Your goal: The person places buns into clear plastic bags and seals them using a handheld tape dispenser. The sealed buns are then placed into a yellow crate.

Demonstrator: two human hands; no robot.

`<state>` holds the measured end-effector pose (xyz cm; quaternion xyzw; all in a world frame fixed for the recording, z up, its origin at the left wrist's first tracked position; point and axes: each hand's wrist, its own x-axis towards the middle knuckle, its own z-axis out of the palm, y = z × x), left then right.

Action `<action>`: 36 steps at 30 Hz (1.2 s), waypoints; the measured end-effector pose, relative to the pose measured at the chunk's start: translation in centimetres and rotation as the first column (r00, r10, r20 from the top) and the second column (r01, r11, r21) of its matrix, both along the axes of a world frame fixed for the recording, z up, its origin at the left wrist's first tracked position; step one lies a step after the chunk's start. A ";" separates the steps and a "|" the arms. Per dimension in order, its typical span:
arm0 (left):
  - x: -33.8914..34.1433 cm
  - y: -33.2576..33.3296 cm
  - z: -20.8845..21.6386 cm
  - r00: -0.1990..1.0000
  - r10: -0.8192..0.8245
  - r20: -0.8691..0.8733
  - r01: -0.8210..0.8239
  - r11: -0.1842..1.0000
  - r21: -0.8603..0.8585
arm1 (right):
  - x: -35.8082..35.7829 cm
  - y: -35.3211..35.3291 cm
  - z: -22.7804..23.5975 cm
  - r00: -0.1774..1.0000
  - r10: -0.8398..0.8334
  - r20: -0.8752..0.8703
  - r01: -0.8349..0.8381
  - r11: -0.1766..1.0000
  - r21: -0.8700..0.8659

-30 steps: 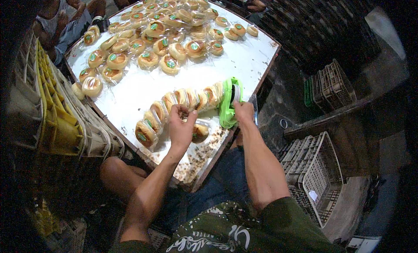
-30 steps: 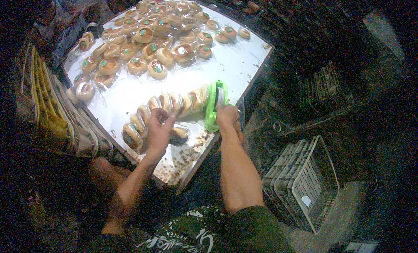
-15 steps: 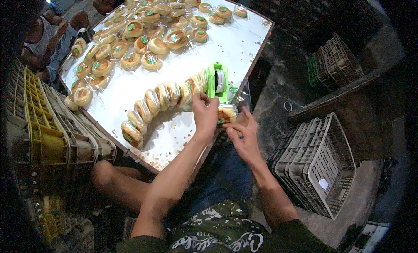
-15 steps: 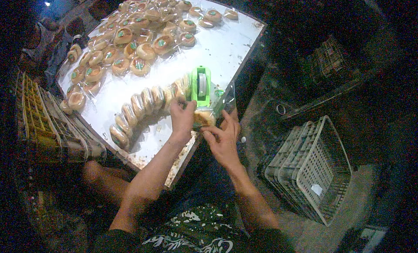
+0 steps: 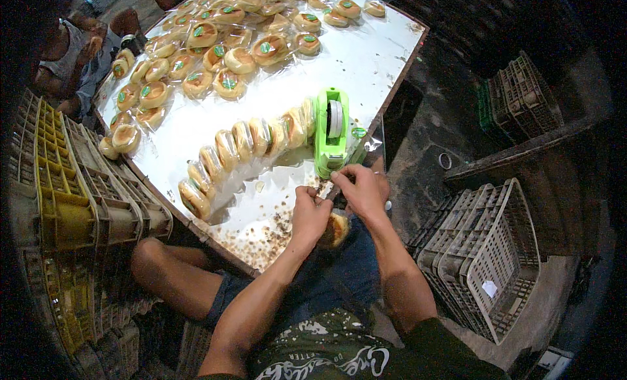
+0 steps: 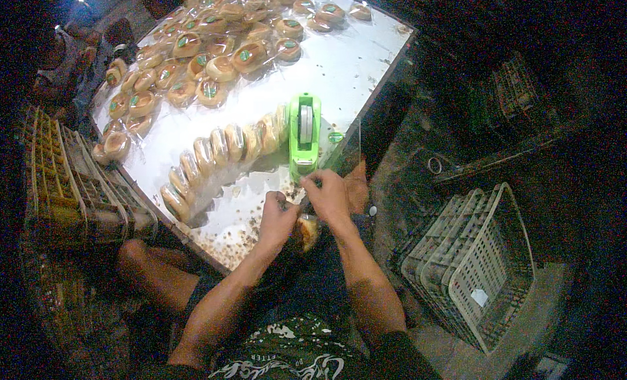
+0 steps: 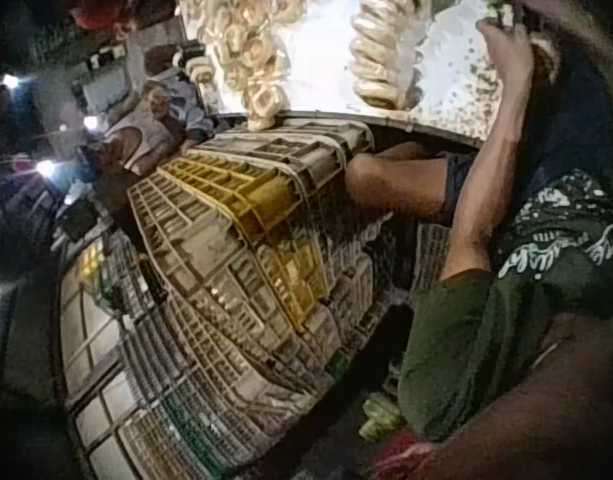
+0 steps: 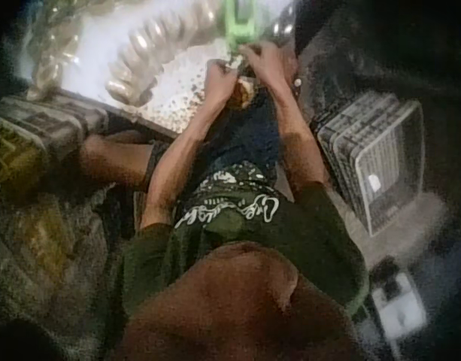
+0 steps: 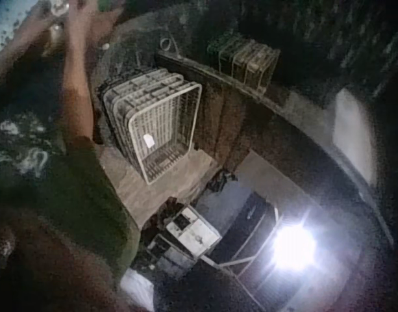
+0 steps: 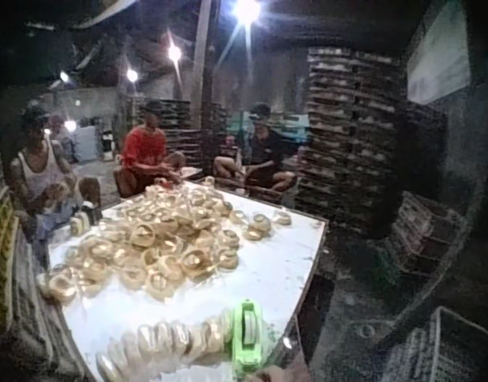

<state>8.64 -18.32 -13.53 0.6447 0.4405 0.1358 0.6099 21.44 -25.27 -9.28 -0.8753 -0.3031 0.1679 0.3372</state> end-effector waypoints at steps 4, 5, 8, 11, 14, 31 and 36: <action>1.8 1.5 -0.9 0.988 0.119 0.096 -0.123 0.992 0.035 | 0.9 3.0 1.8 0.996 0.012 0.083 0.016 0.948 -0.318; 2.1 1.9 0.2 0.986 0.100 0.132 -0.108 0.993 0.054 | 1.7 3.1 1.6 1.000 -0.008 0.029 0.019 0.914 -0.405; 1.7 2.9 2.2 0.975 0.100 0.198 -0.124 0.986 0.111 | 3.0 3.0 0.0 0.994 0.024 -0.105 -0.058 0.942 -0.330; 1.5 3.5 0.3 0.994 0.035 0.100 -0.048 0.990 0.134 | 4.8 3.4 -2.2 0.972 0.041 -0.232 -0.097 0.966 -0.239; 0.3 1.6 0.7 0.995 0.003 0.103 -0.016 0.992 0.127 | 3.9 1.8 -2.5 0.920 0.092 -0.382 -0.131 0.989 -0.075; -4.7 3.5 7.1 0.802 0.250 0.542 -0.338 0.939 0.066 | -4.0 0.3 -0.3 0.353 0.197 -0.914 0.049 0.972 0.229; -11.4 5.3 10.9 0.595 0.580 0.556 -0.469 0.813 -0.345 | -13.1 4.8 5.6 0.734 0.214 -0.644 0.082 0.914 0.397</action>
